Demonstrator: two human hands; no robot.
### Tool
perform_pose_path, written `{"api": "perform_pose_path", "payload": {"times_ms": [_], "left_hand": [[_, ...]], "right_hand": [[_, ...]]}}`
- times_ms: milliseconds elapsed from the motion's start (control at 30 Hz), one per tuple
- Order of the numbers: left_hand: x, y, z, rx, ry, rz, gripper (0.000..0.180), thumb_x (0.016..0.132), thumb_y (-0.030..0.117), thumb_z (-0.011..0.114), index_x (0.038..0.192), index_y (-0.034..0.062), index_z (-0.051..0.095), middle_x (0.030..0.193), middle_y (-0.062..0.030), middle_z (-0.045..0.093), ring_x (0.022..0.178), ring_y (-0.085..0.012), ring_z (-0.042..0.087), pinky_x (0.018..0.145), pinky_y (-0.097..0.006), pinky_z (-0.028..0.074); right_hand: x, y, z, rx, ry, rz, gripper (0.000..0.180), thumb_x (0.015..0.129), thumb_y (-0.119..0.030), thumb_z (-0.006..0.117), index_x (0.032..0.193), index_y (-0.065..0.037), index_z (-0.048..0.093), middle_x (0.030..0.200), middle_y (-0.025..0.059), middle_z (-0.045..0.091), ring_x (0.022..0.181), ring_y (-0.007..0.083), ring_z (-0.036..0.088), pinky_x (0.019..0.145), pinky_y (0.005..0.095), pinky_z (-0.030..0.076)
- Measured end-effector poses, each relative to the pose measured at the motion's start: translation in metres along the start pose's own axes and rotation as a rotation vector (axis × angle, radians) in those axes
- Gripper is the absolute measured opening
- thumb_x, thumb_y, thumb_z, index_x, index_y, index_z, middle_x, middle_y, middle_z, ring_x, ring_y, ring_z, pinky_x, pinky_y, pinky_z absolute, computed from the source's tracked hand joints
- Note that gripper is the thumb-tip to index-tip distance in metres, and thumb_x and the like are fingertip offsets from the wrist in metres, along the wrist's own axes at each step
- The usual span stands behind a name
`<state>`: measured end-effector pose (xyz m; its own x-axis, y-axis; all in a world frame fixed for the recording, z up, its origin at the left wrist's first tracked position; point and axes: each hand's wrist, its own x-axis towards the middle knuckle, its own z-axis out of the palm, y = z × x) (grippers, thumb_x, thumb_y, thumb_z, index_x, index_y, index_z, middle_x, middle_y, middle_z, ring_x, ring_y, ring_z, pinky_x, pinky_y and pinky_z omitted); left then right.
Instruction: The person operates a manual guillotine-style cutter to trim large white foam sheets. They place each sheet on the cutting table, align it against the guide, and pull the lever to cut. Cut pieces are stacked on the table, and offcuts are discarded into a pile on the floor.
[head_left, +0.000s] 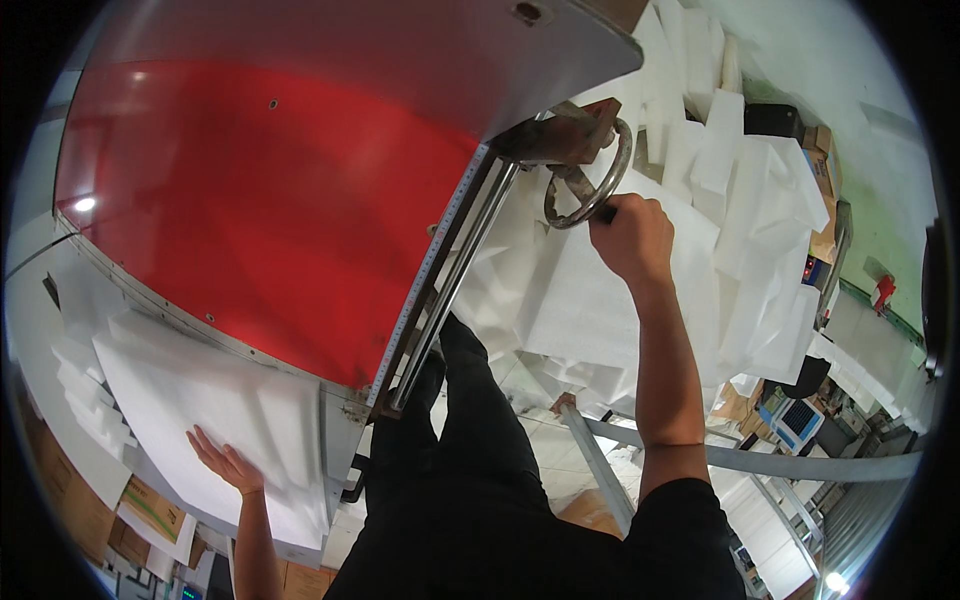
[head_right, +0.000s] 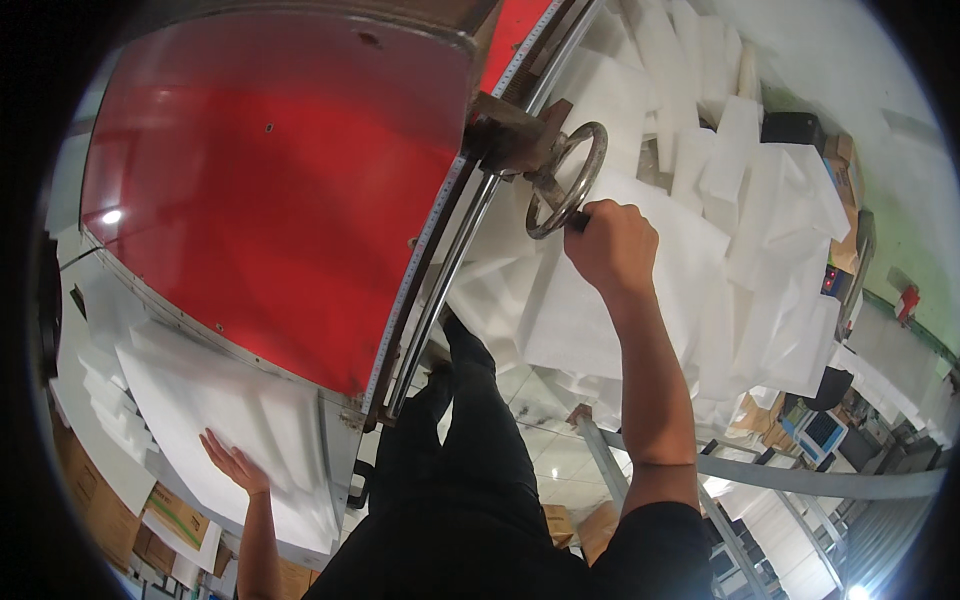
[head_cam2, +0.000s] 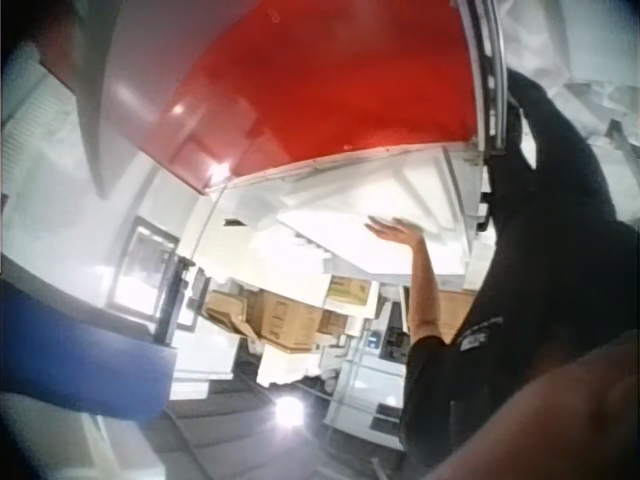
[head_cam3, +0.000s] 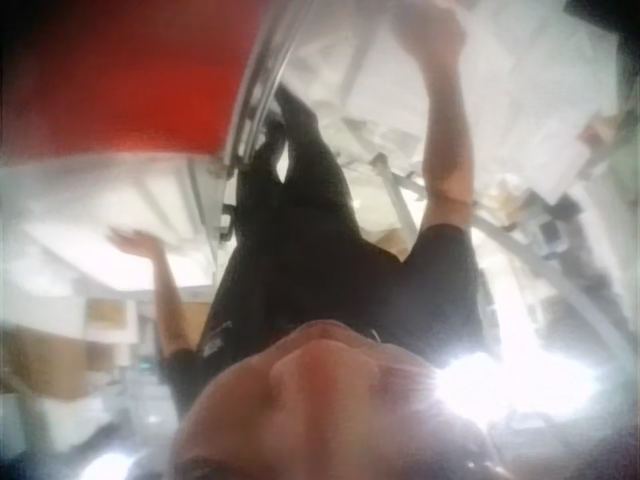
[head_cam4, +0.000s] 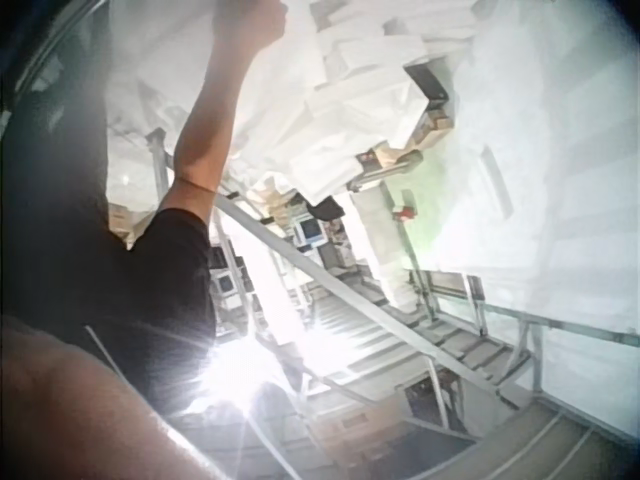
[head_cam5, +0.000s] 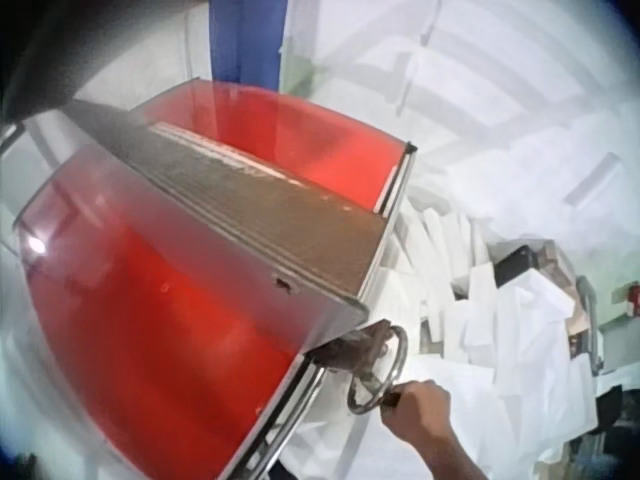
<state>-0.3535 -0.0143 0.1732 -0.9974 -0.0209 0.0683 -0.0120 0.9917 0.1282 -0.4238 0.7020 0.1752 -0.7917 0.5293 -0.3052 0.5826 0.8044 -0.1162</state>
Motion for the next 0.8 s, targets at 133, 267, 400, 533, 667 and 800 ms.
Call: {"api": "perform_pose_path", "payload": {"times_ms": [133, 267, 400, 533, 667, 800], "left_hand": [[0.000, 0.000, 0.000, -0.006, -0.003, -0.018, 0.074, 0.106, 0.058, 0.028, 0.157, 0.0047, 0.033, 0.164, -0.0225, 0.022, 0.151, -0.0400, 0.024, 0.121, -0.054, 0.020], [-0.002, -0.006, 0.001, 0.006, -0.015, -0.007, 0.074, 0.105, 0.057, 0.028, 0.157, 0.0044, 0.032, 0.164, -0.0225, 0.022, 0.151, -0.0399, 0.023, 0.122, -0.055, 0.020], [-0.002, -0.006, -0.001, 0.037, -0.030, -0.017, 0.074, 0.105, 0.056, 0.028, 0.157, 0.0041, 0.032, 0.165, -0.0224, 0.021, 0.151, -0.0399, 0.022, 0.122, -0.055, 0.019], [-0.003, -0.010, -0.001, 0.042, -0.038, -0.028, 0.074, 0.105, 0.056, 0.028, 0.157, 0.0036, 0.032, 0.165, -0.0219, 0.021, 0.152, -0.0396, 0.021, 0.122, -0.055, 0.019], [-0.004, -0.009, -0.001, 0.063, -0.041, -0.030, 0.074, 0.105, 0.057, 0.027, 0.157, 0.0039, 0.032, 0.165, -0.0217, 0.021, 0.152, -0.0388, 0.021, 0.122, -0.055, 0.019], [-0.002, -0.009, -0.002, 0.057, -0.035, -0.024, 0.075, 0.105, 0.058, 0.026, 0.157, 0.0043, 0.032, 0.165, -0.0218, 0.022, 0.152, -0.0382, 0.022, 0.122, -0.055, 0.018]], "right_hand": [[-0.002, -0.002, -0.005, 0.064, -0.031, 0.003, 0.021, 0.081, -0.028, 0.072, 0.080, -0.008, 0.073, 0.073, 0.0141, 0.070, 0.069, 0.0366, 0.068, 0.065, 0.0453, 0.054], [-0.005, 0.000, -0.007, 0.098, 0.075, -0.059, 0.020, 0.078, -0.028, 0.075, 0.077, -0.009, 0.069, 0.072, 0.0099, 0.068, 0.068, 0.0326, 0.068, 0.062, 0.0441, 0.053], [-0.008, -0.001, 0.000, -0.006, 0.246, -0.106, 0.018, 0.072, -0.018, 0.079, 0.072, -0.008, 0.063, 0.071, 0.0066, 0.065, 0.064, 0.0294, 0.064, 0.062, 0.0428, 0.052], [-0.008, 0.008, 0.021, 0.014, 0.352, -0.161, 0.017, 0.067, -0.014, 0.079, 0.070, -0.011, 0.062, 0.068, 0.0035, 0.062, 0.062, 0.0252, 0.063, 0.059, 0.0396, 0.051], [-0.007, 0.009, 0.023, 0.065, 0.347, -0.174, 0.016, 0.064, -0.013, 0.079, 0.070, -0.013, 0.063, 0.066, 0.0009, 0.061, 0.062, 0.0219, 0.064, 0.058, 0.0362, 0.051], [-0.006, 0.010, 0.022, 0.063, 0.321, -0.175, 0.016, 0.064, -0.013, 0.079, 0.070, -0.013, 0.064, 0.065, 0.0003, 0.060, 0.060, 0.0214, 0.063, 0.057, 0.0354, 0.051]]}}
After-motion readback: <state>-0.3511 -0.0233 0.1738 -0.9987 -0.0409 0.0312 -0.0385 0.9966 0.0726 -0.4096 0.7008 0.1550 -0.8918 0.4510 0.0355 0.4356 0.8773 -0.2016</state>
